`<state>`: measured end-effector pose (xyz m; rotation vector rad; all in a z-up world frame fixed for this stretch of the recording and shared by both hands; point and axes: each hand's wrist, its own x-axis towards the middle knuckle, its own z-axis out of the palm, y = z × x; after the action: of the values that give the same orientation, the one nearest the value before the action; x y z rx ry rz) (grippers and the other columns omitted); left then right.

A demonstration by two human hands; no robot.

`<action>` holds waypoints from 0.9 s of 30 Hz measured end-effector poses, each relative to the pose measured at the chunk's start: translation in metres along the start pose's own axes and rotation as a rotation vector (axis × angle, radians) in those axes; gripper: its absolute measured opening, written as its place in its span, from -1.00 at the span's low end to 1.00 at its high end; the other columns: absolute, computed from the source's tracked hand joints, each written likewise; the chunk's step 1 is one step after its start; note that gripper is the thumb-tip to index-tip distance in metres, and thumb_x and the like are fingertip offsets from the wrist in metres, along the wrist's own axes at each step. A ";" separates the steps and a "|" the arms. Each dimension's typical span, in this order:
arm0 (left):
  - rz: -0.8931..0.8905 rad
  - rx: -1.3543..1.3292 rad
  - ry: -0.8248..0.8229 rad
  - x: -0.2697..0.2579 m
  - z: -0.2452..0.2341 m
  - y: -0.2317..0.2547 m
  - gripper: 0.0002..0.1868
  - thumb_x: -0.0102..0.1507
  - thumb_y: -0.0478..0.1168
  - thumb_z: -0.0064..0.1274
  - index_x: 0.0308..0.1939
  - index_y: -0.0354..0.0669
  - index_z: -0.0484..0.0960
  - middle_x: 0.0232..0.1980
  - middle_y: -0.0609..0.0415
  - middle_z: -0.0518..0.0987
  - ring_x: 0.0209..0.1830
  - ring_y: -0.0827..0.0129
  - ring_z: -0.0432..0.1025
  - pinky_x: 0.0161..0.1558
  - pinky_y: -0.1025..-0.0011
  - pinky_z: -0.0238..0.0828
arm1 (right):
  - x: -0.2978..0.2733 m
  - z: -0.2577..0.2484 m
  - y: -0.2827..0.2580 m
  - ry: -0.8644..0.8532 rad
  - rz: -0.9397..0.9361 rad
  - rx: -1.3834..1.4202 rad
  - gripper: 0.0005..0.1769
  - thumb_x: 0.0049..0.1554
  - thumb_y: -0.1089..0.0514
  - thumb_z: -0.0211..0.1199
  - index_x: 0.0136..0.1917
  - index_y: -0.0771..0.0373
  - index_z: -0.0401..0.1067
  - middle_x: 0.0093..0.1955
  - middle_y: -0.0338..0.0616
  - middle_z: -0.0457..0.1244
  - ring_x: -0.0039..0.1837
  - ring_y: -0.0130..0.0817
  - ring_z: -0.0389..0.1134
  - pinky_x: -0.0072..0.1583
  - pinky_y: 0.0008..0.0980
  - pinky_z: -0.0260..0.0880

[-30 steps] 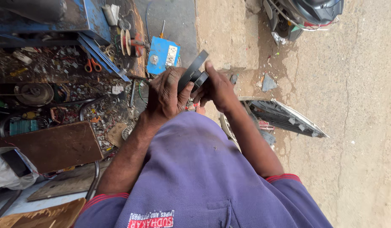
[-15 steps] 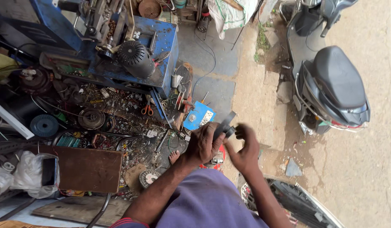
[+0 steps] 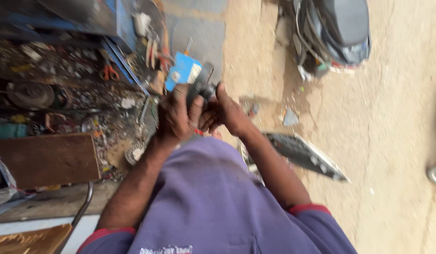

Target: The person sits on the floor in a cluttered workshop and handles a small cylindrical electrical component, rotating it in their hands. They then pick up a metal fan housing and a black plastic fan cage, inspecting them and placing them on the floor.

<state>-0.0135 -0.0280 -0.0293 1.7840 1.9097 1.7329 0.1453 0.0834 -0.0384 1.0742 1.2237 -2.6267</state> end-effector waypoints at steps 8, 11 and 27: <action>-0.073 0.007 -0.010 0.004 -0.002 0.004 -0.66 0.49 -0.22 0.00 0.19 -0.47 0.37 -0.11 -0.30 0.56 -0.22 -0.15 0.53 -0.19 0.08 0.49 | -0.020 0.014 -0.003 0.375 -0.557 -0.843 -0.25 0.33 -0.33 0.06 0.42 0.37 0.37 -0.02 0.06 0.42 0.03 -0.21 0.49 0.09 -0.30 0.49; -0.090 0.021 -0.037 0.008 -0.004 -0.001 -0.66 0.48 -0.23 -0.01 0.19 -0.47 0.37 -0.11 -0.30 0.56 -0.22 -0.19 0.51 -0.18 0.04 0.46 | -0.022 0.012 -0.006 0.470 -0.855 -0.911 -0.12 0.32 -0.40 0.12 0.51 0.39 0.17 0.21 0.19 0.33 0.20 -0.10 0.43 0.18 -0.25 0.43; 0.083 -0.003 0.024 0.002 -0.003 -0.007 -0.66 0.49 -0.28 -0.03 0.22 -0.48 0.31 -0.01 -0.34 0.53 -0.11 -0.22 0.51 -0.07 -0.01 0.49 | -0.019 0.001 -0.006 0.523 -0.736 -1.025 -0.23 0.27 -0.39 -0.04 0.33 0.32 0.38 0.07 0.04 0.38 -0.06 -0.06 0.42 0.01 -0.21 0.41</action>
<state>-0.0207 -0.0269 -0.0315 1.8758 1.8671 1.7888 0.1570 0.0822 -0.0222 1.1874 3.0168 -1.4331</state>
